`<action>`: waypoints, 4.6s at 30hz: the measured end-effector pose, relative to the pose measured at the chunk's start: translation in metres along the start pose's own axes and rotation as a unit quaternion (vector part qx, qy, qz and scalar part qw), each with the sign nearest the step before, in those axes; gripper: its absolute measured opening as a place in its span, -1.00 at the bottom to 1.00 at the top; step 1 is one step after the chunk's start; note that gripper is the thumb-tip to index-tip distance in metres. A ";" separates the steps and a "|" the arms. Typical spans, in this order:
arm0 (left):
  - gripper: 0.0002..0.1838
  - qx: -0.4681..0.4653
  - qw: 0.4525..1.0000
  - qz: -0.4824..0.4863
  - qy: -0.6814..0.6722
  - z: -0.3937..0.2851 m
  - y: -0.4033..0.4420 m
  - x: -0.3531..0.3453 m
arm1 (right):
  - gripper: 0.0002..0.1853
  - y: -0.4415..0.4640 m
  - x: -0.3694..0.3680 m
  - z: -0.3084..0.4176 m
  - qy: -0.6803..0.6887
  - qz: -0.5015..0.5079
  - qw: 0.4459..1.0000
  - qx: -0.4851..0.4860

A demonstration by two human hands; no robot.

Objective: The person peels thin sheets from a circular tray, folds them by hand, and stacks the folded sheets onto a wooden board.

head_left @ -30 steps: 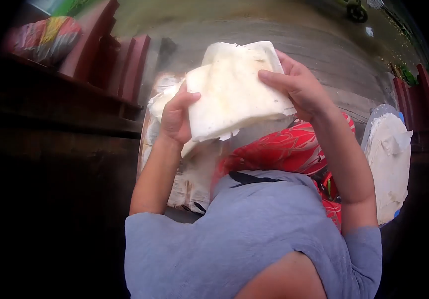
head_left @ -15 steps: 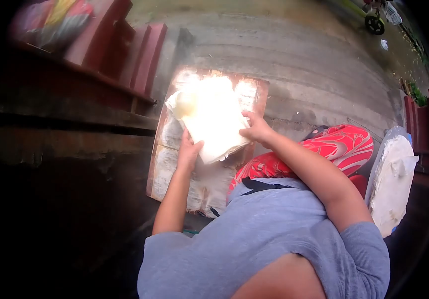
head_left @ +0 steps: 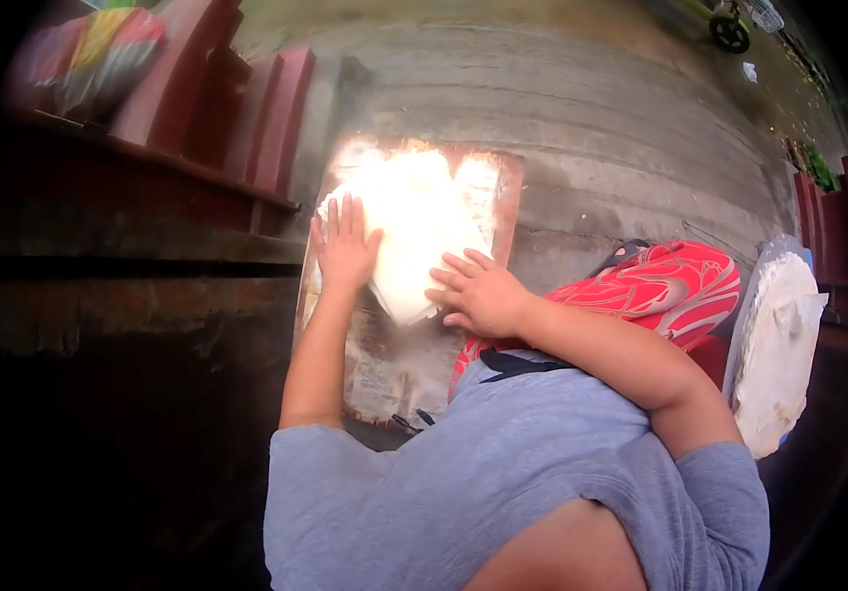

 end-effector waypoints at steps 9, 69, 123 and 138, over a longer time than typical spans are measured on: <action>-0.23 -0.001 0.983 0.177 -0.043 0.005 0.009 -0.017 | -0.34 -0.013 0.002 -0.015 0.038 0.074 0.996 0.025; -0.14 0.078 0.143 0.816 -0.554 -0.650 -0.203 0.294 | -0.81 -0.708 0.081 0.127 0.206 -0.934 0.267 -0.120; -0.71 -0.100 0.352 0.663 -0.653 -0.607 -0.079 0.325 | -0.62 -0.713 -0.007 0.057 0.410 -0.904 0.071 -0.100; -0.38 -0.726 0.660 -0.169 -0.094 -0.730 -0.113 0.316 | -0.60 -0.726 0.009 -0.059 -0.194 -0.475 0.545 -0.663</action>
Point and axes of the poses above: each hand's wrist, its own y-axis towards the middle knuckle, its own x-axis out of the back of the hand, z = x × y, the point moved 1 cm from there along y, towards the middle knuckle, and after that the axes turned 12 degrees about y, right-handed, at the moved point
